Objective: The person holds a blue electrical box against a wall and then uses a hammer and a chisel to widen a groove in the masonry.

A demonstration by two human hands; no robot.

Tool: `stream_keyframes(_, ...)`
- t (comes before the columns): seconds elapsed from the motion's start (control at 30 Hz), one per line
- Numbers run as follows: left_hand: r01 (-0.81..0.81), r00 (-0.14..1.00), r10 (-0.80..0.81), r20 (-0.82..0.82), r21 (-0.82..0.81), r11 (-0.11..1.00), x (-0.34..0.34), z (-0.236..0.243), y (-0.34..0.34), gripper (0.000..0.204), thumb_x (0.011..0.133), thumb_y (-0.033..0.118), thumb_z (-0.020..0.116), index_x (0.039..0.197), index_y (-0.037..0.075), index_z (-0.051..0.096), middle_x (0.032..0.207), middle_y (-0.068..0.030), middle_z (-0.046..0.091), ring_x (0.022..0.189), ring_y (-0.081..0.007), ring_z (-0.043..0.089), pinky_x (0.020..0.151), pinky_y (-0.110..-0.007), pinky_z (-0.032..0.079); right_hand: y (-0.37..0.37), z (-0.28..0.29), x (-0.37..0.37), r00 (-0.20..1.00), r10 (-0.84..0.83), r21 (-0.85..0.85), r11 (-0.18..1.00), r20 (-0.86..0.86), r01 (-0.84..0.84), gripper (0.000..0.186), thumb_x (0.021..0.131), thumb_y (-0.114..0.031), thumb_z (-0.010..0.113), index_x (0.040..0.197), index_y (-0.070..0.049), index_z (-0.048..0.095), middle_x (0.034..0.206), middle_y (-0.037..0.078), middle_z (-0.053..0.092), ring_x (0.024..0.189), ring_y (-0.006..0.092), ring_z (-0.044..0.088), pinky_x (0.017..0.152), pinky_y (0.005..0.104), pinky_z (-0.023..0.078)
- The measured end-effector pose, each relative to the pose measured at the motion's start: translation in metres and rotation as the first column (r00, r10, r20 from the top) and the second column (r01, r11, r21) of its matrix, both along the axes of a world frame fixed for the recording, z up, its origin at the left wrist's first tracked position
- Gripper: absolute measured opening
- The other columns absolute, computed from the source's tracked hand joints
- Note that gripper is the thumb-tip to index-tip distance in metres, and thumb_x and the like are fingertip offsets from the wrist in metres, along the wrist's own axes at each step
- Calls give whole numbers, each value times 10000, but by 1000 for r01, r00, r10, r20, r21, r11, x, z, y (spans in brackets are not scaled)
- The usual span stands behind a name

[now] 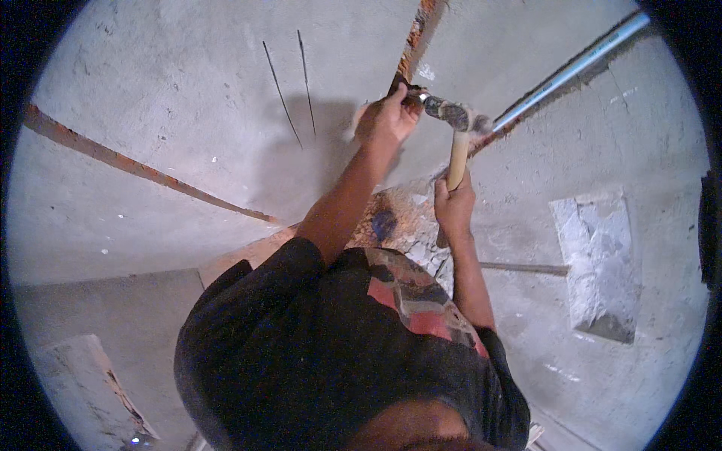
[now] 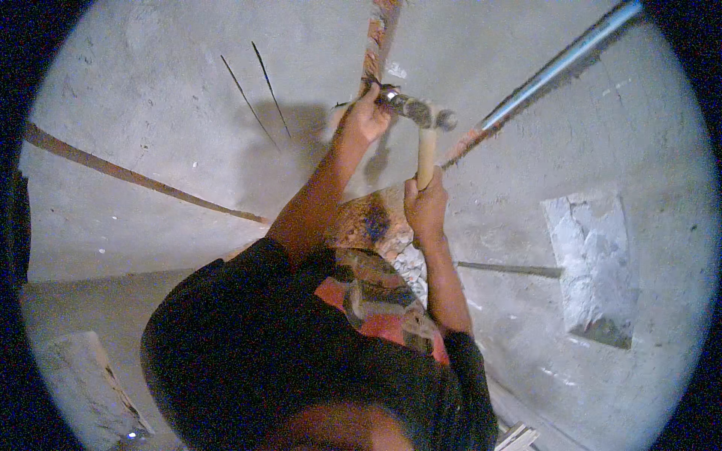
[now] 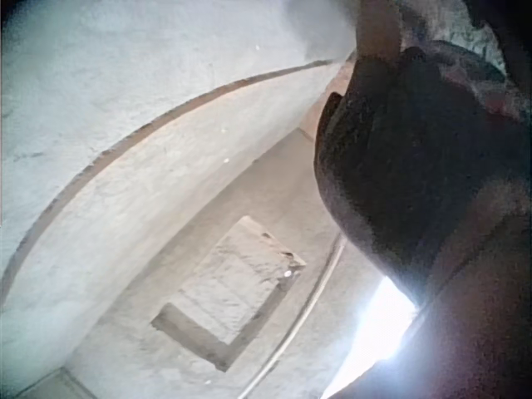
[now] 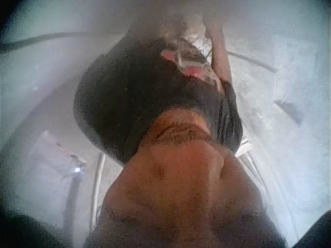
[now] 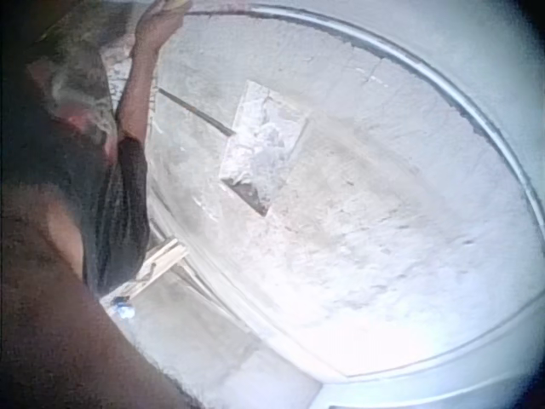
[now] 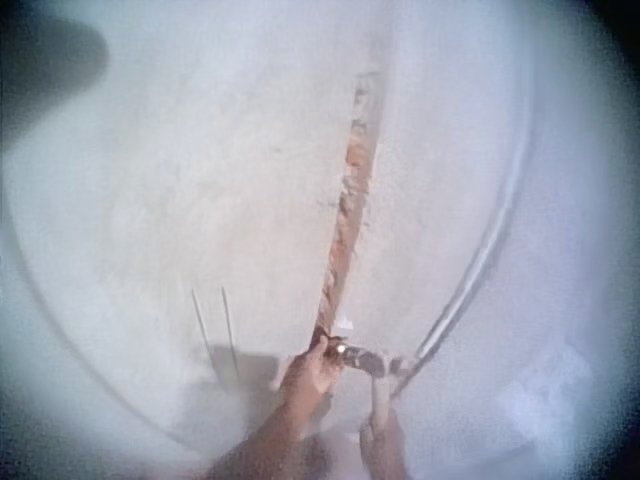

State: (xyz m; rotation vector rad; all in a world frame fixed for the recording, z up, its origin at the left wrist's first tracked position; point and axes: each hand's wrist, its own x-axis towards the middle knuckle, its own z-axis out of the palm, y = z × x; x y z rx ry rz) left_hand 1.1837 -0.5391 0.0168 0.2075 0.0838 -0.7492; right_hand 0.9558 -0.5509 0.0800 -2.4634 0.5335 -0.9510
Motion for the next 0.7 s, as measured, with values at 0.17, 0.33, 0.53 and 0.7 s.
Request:
stream_keyframes(0.17,-21,1000,22,20,-46,999,17,2,-1,163,933,162,564,1069,72,550,980,-106,611,889,-246,621,796,-378,560,-25,61,-13,984,-88,226,973,155,51,169,827,-62,626,981,-23,568,737,63,575,632,115,528,579,282,457)
stream_keyframes(0.33,-19,994,16,-105,-22,1000,28,-13,-17,165,934,176,565,1030,46,535,982,-118,600,907,-255,624,800,-407,575,-4,151,-3,537,10,164,947,844,-275,189,868,-13,560,1029,-46,467,627,53,511,493,122,484,422,268,408)
stream_keyframes(0.53,9,1000,-10,-20,-25,1000,19,-8,-24,154,939,166,550,1030,43,533,1000,-113,600,908,-245,630,751,-406,587,-21,5,11,992,-56,-323,942,110,90,250,780,-70,632,979,45,536,856,186,588,794,334,590,712,408,477)
stream_keyframes(0.7,26,996,-22,-86,49,998,22,-14,-15,151,937,154,551,1023,31,532,1023,-105,576,957,-243,604,832,-416,565,-29,38,-2,999,29,439,897,30,-40,255,824,-131,659,1013,13,566,743,109,599,621,221,561,576,343,457)
